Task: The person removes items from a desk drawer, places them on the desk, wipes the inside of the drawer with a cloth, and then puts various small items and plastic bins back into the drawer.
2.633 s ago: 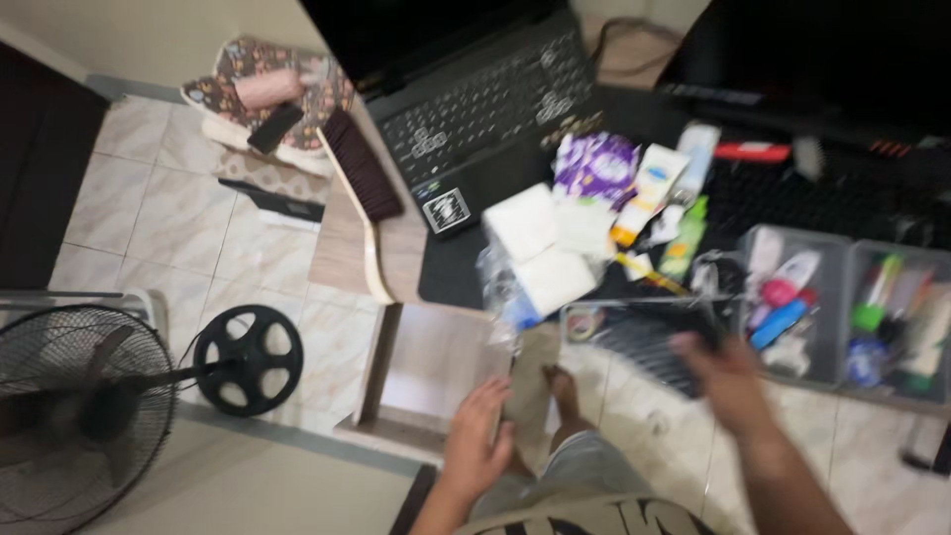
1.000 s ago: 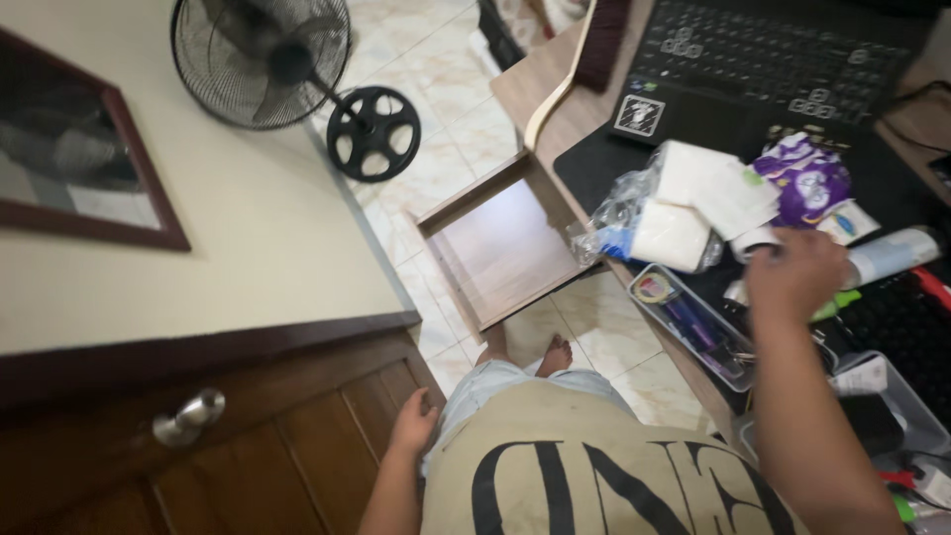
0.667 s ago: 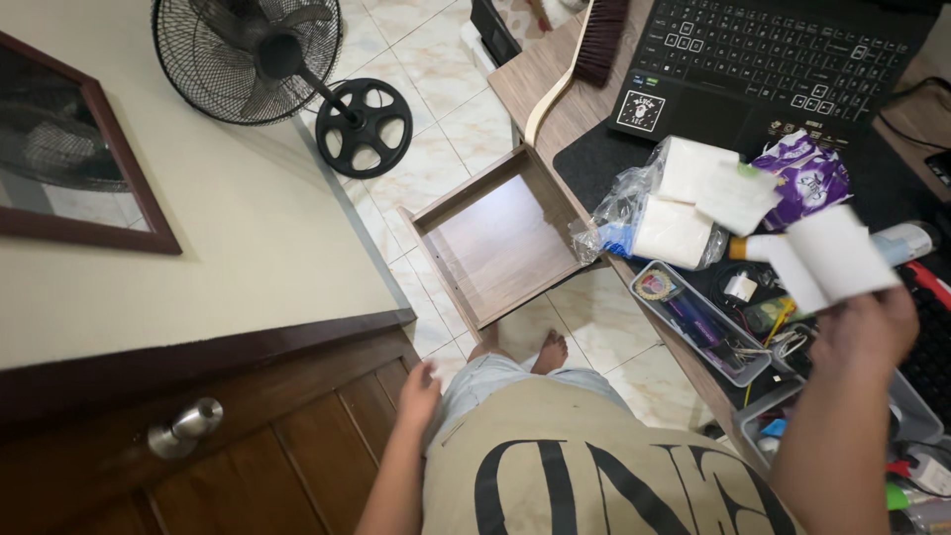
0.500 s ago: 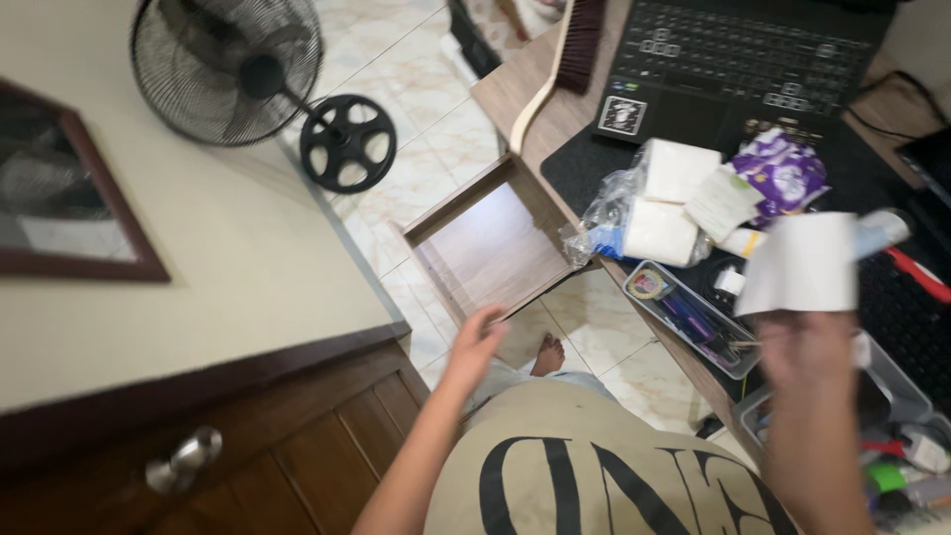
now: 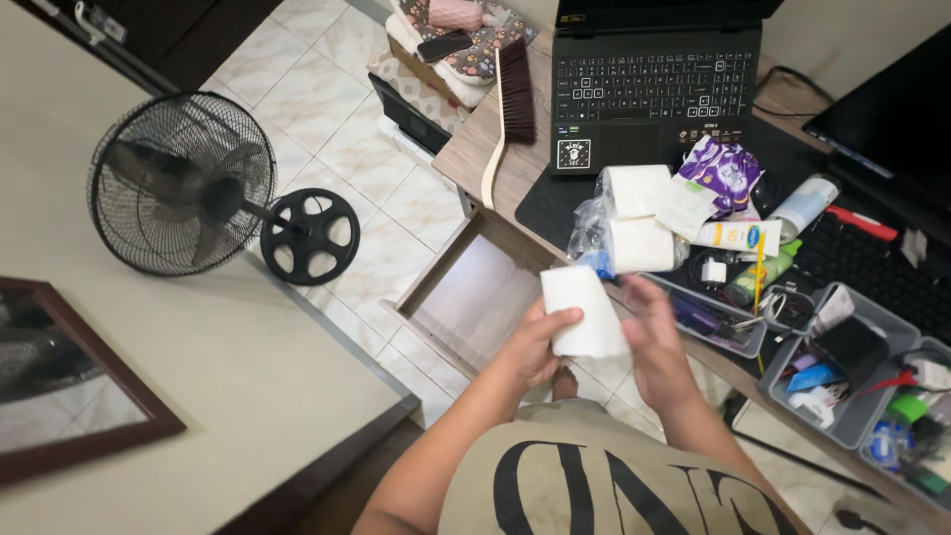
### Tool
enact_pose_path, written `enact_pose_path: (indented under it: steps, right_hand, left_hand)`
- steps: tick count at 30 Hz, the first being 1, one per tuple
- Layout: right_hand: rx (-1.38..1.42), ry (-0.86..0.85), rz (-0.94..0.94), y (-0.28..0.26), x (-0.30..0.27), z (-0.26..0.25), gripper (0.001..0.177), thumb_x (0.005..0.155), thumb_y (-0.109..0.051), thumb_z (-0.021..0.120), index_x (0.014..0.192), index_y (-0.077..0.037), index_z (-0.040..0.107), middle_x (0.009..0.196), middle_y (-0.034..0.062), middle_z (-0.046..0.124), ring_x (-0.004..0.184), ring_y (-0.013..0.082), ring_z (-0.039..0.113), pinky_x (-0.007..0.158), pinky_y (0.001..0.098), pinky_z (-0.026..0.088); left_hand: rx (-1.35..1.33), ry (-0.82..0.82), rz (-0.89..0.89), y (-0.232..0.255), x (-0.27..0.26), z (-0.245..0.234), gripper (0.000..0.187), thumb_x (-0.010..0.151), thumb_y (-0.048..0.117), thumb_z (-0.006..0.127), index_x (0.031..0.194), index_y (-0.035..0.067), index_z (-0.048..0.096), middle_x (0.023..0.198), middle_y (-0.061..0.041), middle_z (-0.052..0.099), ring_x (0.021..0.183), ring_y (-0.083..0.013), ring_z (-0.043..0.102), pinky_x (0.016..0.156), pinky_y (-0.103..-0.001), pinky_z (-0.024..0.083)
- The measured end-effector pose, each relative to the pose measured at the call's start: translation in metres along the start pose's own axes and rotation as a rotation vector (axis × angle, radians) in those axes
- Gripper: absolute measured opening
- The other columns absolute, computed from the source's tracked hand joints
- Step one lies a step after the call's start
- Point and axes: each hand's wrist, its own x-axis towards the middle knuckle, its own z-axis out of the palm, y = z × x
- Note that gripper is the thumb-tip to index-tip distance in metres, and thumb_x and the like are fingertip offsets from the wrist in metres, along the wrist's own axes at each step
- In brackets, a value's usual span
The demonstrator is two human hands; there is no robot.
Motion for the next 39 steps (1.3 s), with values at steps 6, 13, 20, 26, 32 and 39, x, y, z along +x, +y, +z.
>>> enact_pose_path:
  steps: [6, 13, 20, 26, 32, 39]
  right_hand:
    - [0.156, 0.086, 0.339, 0.042, 0.003, 0.01, 0.038, 0.096, -0.006, 0.067, 0.132, -0.004, 0.058, 0.121, 0.0106, 0.069, 0.107, 0.0204, 0.067, 0.094, 0.039, 0.055]
    - [0.221, 0.155, 0.113, 0.046, 0.001, -0.005, 0.027, 0.1, 0.002, 0.062, 0.122, -0.009, 0.052, 0.116, 0.0079, 0.068, 0.104, 0.0189, 0.068, 0.092, 0.0371, 0.057]
    - [0.191, 0.454, 0.199, 0.06, 0.0, -0.003, 0.029, 0.097, -0.001, 0.054, 0.125, -0.012, 0.053, 0.11, 0.0057, 0.066, 0.098, 0.0186, 0.068, 0.088, 0.0387, 0.057]
    - [0.236, 0.319, 0.152, 0.052, -0.003, -0.009, 0.028, 0.111, -0.017, 0.06, 0.133, -0.002, 0.056, 0.116, 0.0094, 0.064, 0.105, 0.0205, 0.065, 0.094, 0.0383, 0.055]
    - [-0.755, -0.025, 0.504, 0.037, -0.011, 0.029, 0.026, 0.087, -0.025, 0.076, 0.105, -0.007, 0.08, 0.093, 0.0044, 0.078, 0.084, 0.0119, 0.068, 0.077, 0.0305, 0.055]
    - [-0.792, 0.139, 0.435, 0.071, -0.021, -0.033, 0.028, 0.092, -0.028, 0.072, 0.108, -0.006, 0.076, 0.089, 0.0029, 0.073, 0.079, 0.0121, 0.062, 0.07, 0.0299, 0.051]
  left_hand:
    - [0.074, -0.093, -0.099, 0.032, -0.019, -0.032, 0.062, 0.09, 0.012, 0.075, 0.145, 0.002, 0.049, 0.131, -0.012, 0.065, 0.12, -0.0224, 0.064, 0.104, -0.038, 0.053]
    - [0.098, -0.077, -0.047, 0.081, -0.032, -0.038, 0.066, 0.081, 0.007, 0.078, 0.141, 0.002, 0.049, 0.131, -0.019, 0.061, 0.122, -0.029, 0.062, 0.104, -0.044, 0.053]
    - [0.096, -0.185, -0.217, 0.083, -0.028, -0.054, 0.061, 0.084, 0.004, 0.081, 0.136, 0.006, 0.05, 0.122, -0.012, 0.058, 0.117, -0.0258, 0.061, 0.101, -0.042, 0.055]
    - [0.31, -0.192, -0.207, 0.096, -0.028, -0.067, 0.075, 0.072, 0.002, 0.079, 0.141, 0.012, 0.05, 0.124, -0.007, 0.058, 0.118, -0.0219, 0.06, 0.102, -0.041, 0.054]
    - [0.367, -0.116, -0.234, 0.101, -0.023, -0.075, 0.07, 0.079, 0.006, 0.078, 0.143, 0.005, 0.051, 0.125, -0.011, 0.062, 0.116, -0.0229, 0.062, 0.1, -0.039, 0.053]
    - [0.28, 0.106, -0.277, 0.097, -0.012, -0.098, 0.057, 0.082, 0.012, 0.075, 0.133, -0.002, 0.055, 0.112, -0.014, 0.071, 0.098, -0.027, 0.072, 0.082, -0.044, 0.061]
